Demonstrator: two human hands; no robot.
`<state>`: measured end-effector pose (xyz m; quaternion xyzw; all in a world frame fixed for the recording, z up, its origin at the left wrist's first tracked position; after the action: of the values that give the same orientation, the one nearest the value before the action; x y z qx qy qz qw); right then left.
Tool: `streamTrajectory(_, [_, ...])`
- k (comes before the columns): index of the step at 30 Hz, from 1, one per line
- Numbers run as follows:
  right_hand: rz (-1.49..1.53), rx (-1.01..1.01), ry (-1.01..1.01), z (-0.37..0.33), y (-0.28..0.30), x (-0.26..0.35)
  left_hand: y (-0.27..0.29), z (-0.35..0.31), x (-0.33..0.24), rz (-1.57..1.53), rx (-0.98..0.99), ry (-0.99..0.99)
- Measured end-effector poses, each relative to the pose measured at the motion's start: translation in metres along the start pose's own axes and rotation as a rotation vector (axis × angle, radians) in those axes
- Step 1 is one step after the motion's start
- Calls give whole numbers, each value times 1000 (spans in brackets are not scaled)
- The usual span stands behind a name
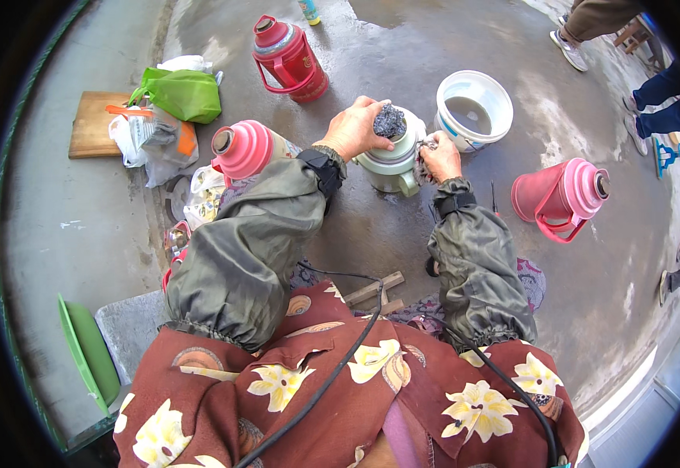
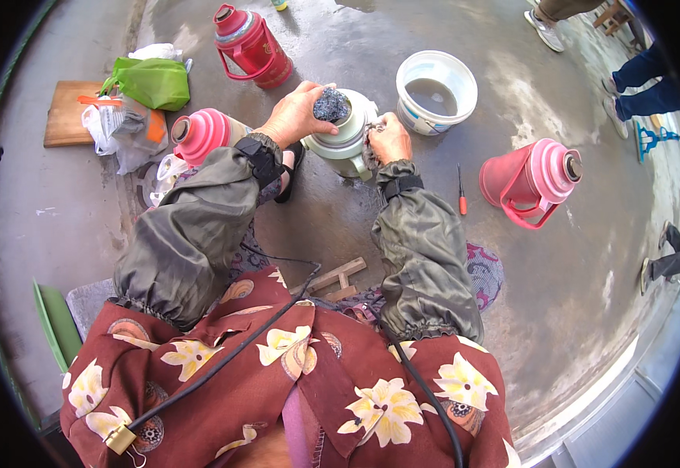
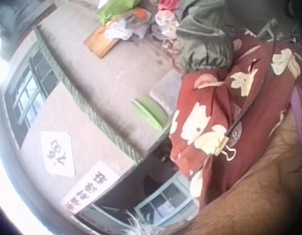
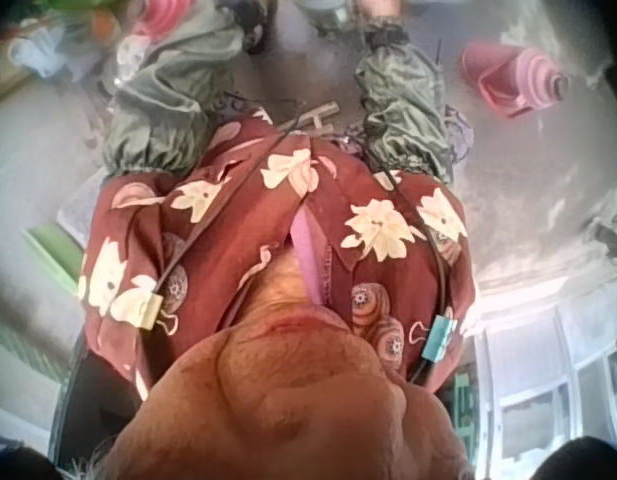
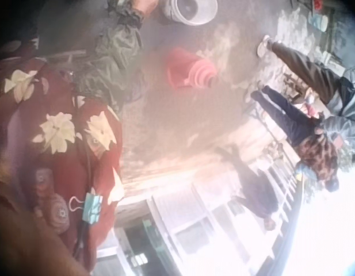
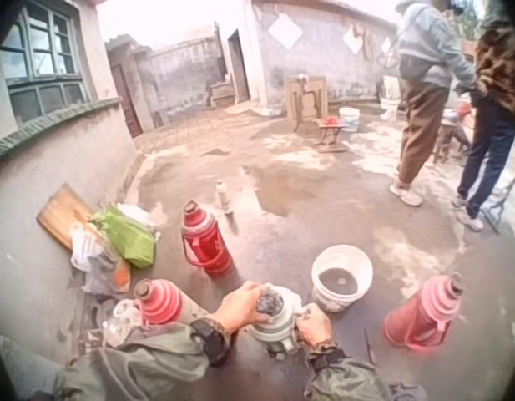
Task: The person cleans a light green thermos by scrubbing its interior and rim with a steel wool pad and a cloth. They repeatedly dip the pad into a bucket of water, wipe the thermos opening, and rinse the pad. The thermos is handled one at a time while other thermoses sit nearby.
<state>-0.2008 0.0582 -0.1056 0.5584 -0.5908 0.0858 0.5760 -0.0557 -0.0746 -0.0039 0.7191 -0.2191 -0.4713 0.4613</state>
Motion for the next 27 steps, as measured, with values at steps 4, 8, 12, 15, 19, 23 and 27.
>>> streamTrajectory(4, [219,-108,-38,-48,-28,-30,2,3,-1,61,7,2])
streamTrajectory(8, [632,-310,25,-16,0,-32,4,4,-7,114,19,-7])
streamTrajectory(12, [624,-258,152,42,22,-15,4,4,-8,95,43,14])
streamTrajectory(15, [377,-1,174,74,6,-14,3,3,-8,47,41,11])
streamTrajectory(19, [855,21,102,80,-23,-43,2,1,-10,4,41,20])
streamTrajectory(23, [872,145,262,64,-22,-65,4,0,-15,-12,36,16])
streamTrajectory(27, [920,123,-4,45,-13,-80,7,3,-20,14,37,12])
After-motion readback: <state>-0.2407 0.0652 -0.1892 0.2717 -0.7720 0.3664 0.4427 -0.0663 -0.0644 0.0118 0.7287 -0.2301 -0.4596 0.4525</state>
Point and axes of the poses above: each hand's wrist, its own z-axis towards the middle knuckle, its own y-axis out of the back of the hand, x = y × z, the point moved 3 cm from there along z, towards the middle knuckle, and after that the axes turned 8 degrees about x, right-handed, at the moved point
